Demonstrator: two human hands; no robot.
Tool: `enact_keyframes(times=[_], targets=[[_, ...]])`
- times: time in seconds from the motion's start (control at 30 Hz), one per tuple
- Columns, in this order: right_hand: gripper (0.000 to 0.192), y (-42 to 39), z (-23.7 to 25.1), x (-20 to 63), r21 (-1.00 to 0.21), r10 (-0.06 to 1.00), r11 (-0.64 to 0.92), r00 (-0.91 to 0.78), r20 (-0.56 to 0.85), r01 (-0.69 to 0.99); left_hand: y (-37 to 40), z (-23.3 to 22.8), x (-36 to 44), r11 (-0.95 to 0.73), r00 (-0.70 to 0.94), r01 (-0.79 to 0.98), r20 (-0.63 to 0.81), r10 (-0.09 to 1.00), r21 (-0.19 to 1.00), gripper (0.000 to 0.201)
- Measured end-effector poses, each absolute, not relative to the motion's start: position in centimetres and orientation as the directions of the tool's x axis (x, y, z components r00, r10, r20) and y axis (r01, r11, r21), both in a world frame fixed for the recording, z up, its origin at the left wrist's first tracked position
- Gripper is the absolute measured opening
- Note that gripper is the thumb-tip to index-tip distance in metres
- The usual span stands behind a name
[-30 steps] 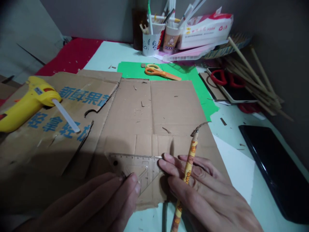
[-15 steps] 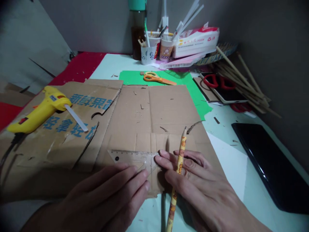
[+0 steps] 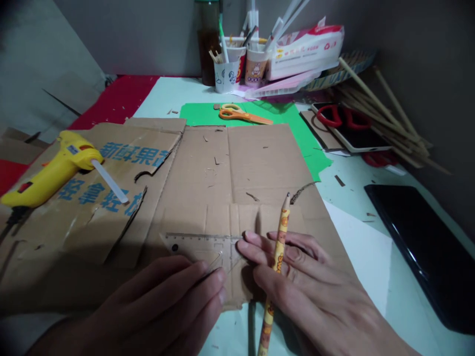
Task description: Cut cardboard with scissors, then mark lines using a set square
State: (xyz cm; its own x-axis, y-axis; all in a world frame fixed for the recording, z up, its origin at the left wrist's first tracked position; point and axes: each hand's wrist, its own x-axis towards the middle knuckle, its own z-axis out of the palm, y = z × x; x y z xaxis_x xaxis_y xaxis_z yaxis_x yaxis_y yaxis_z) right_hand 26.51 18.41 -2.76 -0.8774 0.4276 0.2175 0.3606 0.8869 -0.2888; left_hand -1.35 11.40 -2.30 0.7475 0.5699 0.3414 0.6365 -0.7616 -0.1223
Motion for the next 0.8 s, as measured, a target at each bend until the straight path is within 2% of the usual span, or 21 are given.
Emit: enact_keyframes(times=[0.07,0.17,0.3,0.5,0.6,0.8], targets=[[0.062,18.3,-3.3,27.2,-0.249,0.424,0.892,-0.889,0.173,0.377,11.5,-2.6,-1.3,-0.764,0.749,0.634,0.342,0.568,-0.121,0.033],[0.071,18.1,-4.0,27.9,-0.273,0.455,0.870,-0.882,0.126,0.410,11.4,-2.7,-1.4,-0.759,0.737,0.642,0.356,0.575,-0.102,0.032],[0.068,17.9,-4.2,28.0,-0.267,0.474,0.860,-0.875,0.101,0.435,11.3,-2.6,-1.5,-0.751,0.740,0.648,0.340,0.580,-0.129,0.035],[0.066,17.9,-3.6,27.9,-0.180,0.427,0.897,-0.895,0.125,0.403,11.2,-2.6,-1.3,-0.749,0.735,0.653,0.335,0.589,-0.115,0.038],[0.065,18.0,-3.4,27.7,-0.216,0.416,0.899,-0.898,0.143,0.382,11.3,-2.6,-1.2,-0.739,0.714,0.669,0.345,0.609,-0.080,0.039],[0.060,18.1,-3.4,27.7,-0.301,0.464,0.865,-0.868,0.177,0.401,11.2,-2.6,-1.3,-0.744,0.726,0.661,0.333,0.602,-0.097,0.036]])
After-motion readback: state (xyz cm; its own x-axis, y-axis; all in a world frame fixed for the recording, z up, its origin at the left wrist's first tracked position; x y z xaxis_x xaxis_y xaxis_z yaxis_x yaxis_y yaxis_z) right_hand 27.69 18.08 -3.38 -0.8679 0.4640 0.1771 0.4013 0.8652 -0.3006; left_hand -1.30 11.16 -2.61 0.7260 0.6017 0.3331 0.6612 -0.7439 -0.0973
